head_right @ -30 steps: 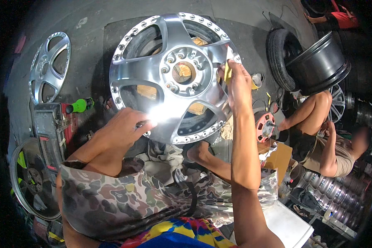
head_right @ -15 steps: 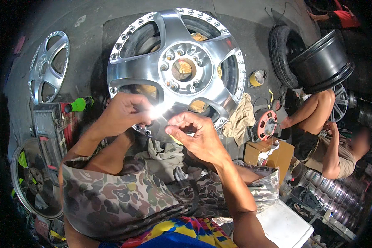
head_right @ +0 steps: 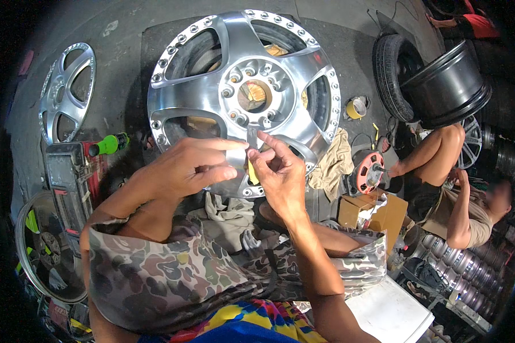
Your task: The person sits on the floor and applies small pieces of yellow tape to the bolt holes and edges of a silver car wheel rim. They handle the rim and tape by hand, placing pieces one at a time around the rim's circumference.
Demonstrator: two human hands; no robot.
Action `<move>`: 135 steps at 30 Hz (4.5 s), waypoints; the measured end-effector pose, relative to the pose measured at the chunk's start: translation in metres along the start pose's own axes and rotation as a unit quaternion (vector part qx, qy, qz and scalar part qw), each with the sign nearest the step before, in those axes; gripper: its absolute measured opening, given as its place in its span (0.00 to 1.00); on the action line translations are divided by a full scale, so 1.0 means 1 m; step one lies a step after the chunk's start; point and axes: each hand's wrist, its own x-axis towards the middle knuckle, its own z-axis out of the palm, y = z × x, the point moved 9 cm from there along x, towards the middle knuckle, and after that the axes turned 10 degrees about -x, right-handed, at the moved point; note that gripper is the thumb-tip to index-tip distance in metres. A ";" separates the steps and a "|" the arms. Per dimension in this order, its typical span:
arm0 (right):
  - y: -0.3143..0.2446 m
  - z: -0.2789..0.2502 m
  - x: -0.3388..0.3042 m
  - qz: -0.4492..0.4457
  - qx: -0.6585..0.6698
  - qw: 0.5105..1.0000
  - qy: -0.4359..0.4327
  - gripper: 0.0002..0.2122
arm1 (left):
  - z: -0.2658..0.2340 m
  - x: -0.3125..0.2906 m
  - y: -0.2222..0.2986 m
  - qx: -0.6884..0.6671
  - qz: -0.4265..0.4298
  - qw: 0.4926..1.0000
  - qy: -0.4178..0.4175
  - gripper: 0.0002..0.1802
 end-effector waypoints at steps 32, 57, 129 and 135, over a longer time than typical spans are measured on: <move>-0.023 0.067 0.027 0.023 0.082 0.995 0.045 0.24 | -0.050 -0.010 0.005 0.079 0.028 0.995 0.059 0.19; 0.018 -0.055 -0.019 0.069 0.029 0.982 0.175 0.13 | -0.126 0.003 -0.043 0.346 0.017 0.927 0.142 0.43; -0.017 0.042 0.021 0.012 0.056 0.998 0.001 0.21 | -0.023 -0.015 -0.004 0.025 -0.060 0.997 0.030 0.13; -0.024 0.059 0.036 0.022 0.090 0.995 0.027 0.20 | -0.048 -0.014 0.000 0.056 -0.035 0.996 0.056 0.14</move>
